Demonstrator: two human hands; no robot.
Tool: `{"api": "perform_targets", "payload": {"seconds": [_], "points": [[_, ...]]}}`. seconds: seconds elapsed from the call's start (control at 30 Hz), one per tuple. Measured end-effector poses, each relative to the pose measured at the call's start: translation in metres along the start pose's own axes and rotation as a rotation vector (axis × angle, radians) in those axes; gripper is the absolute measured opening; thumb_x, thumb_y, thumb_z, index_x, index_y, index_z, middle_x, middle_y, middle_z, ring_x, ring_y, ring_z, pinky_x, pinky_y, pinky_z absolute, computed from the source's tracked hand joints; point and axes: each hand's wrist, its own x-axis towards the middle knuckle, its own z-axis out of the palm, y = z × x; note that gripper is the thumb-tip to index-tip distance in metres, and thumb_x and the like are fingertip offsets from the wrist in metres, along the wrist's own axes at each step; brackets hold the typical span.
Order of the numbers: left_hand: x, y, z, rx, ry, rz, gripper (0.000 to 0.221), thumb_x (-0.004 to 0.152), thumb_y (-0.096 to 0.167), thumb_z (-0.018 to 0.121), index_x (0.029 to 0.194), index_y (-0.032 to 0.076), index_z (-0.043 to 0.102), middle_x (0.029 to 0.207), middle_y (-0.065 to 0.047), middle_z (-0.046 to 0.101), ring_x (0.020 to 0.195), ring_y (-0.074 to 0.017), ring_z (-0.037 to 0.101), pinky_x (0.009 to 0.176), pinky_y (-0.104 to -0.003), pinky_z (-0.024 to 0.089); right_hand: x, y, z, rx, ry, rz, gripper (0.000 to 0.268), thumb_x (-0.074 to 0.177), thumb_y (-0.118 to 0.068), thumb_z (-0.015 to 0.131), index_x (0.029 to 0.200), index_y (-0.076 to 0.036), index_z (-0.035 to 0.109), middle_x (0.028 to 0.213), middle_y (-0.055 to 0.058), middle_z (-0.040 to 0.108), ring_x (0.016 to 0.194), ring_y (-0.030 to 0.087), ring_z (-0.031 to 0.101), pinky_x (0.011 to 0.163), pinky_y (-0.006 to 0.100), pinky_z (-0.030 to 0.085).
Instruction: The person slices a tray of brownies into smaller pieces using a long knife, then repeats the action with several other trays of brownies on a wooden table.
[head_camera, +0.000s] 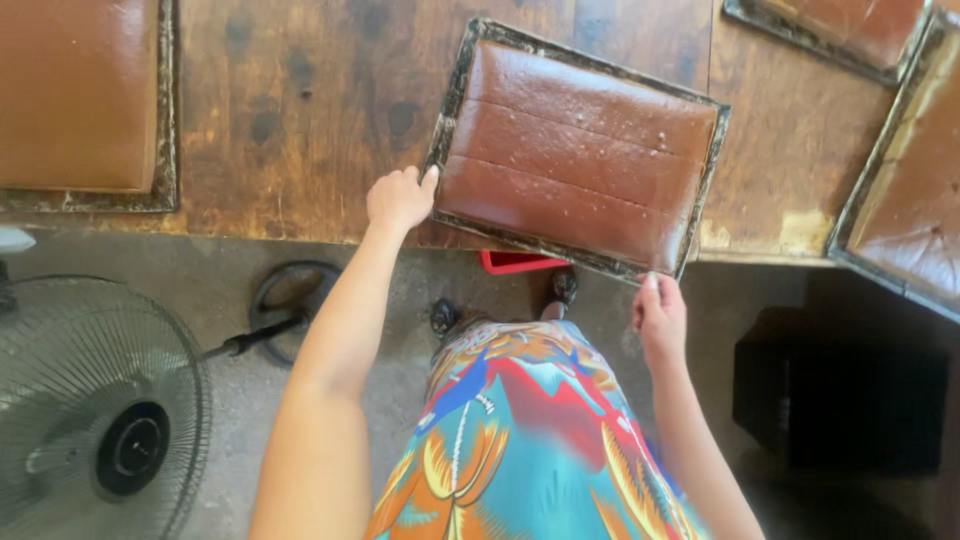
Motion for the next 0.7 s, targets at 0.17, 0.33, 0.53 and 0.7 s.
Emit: {"api": "perform_targets", "payload": {"seconds": [0.17,0.33,0.53,0.7], "points": [[-0.040,0.030,0.003,0.040,-0.139,-0.022,0.069,0.103,0.060,0.033,0.100,0.004,0.074,0.104,-0.024,0.072,0.099,-0.0417,0.069,0.087,-0.055,0.054,0.040,-0.034,0.050,0.038,-0.310,0.110,0.028,0.106,-0.032,0.052,0.114,-0.006,0.061,0.068,-0.001,0.047,0.046,0.007,0.040,0.040,0.025,0.031],[-0.105,0.073,0.024,-0.091,-0.217,-0.038,0.072,0.101,0.063,0.035,0.087,0.006,0.075,0.094,-0.021,0.074,0.090,-0.0420,0.071,0.081,-0.054,0.055,0.056,-0.038,0.089,0.287,-0.499,0.328,0.035,0.106,-0.040,0.046,0.114,-0.008,0.058,0.068,0.001,0.050,0.045,0.010,0.040,0.039,0.027,0.029],[-0.147,0.085,0.038,-0.307,0.039,-0.076,0.057,0.090,0.058,0.064,0.111,0.005,0.067,0.112,-0.016,0.071,0.107,-0.0364,0.065,0.089,-0.049,0.052,0.058,-0.039,0.106,0.220,-0.496,0.506,0.048,0.107,-0.050,0.035,0.111,-0.009,0.059,0.066,0.002,0.052,0.043,0.010,0.038,0.040,0.028,0.031],[-0.160,0.073,0.059,-0.294,0.169,0.065,0.080,0.082,0.054,0.077,0.138,0.003,0.054,0.143,-0.015,0.054,0.133,-0.0359,0.047,0.107,-0.049,0.043,0.060,-0.040,0.107,0.226,-0.519,0.480,0.046,0.107,-0.049,0.035,0.111,-0.009,0.057,0.066,0.003,0.052,0.043,0.010,0.038,0.041,0.028,0.030]]}}
